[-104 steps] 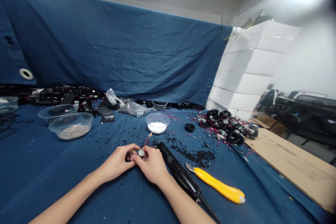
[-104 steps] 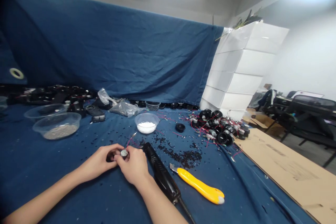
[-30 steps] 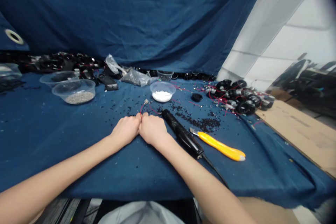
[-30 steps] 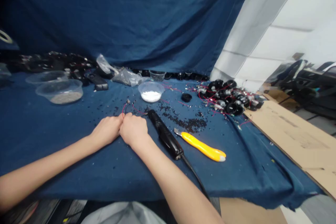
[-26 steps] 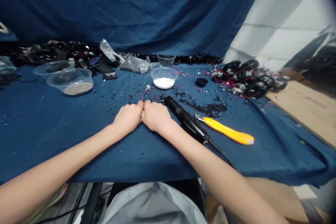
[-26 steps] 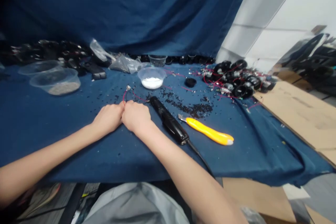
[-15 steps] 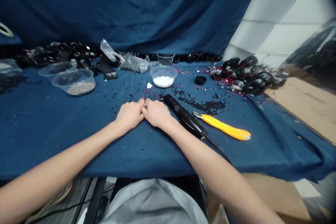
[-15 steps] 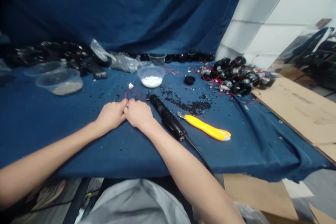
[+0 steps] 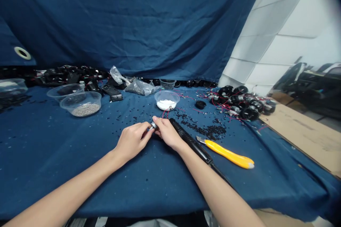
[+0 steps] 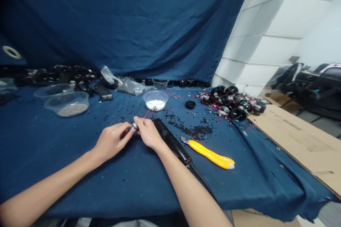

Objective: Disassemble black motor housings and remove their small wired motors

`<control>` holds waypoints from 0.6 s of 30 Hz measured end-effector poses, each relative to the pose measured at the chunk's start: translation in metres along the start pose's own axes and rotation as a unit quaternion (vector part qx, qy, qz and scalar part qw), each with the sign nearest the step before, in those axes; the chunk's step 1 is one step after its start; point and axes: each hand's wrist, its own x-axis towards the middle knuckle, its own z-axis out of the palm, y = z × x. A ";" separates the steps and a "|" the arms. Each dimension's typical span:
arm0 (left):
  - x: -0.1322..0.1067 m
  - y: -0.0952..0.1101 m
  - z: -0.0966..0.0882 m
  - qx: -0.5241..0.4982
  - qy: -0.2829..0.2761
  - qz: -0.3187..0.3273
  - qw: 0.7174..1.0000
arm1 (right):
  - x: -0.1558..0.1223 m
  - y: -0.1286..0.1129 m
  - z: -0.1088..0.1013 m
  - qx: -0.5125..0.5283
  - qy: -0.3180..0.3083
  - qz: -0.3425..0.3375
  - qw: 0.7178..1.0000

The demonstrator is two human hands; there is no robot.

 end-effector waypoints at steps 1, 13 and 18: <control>0.000 0.000 -0.001 -0.001 -0.002 -0.002 1.000 | -0.001 -0.001 0.000 -0.012 0.005 -0.001 1.000; 0.004 0.001 0.006 -0.032 -0.079 -0.061 0.994 | -0.017 -0.020 0.002 -0.291 0.053 0.081 0.952; 0.005 -0.004 0.006 -0.081 -0.106 -0.039 0.990 | -0.016 -0.017 0.008 -0.264 0.043 0.078 0.960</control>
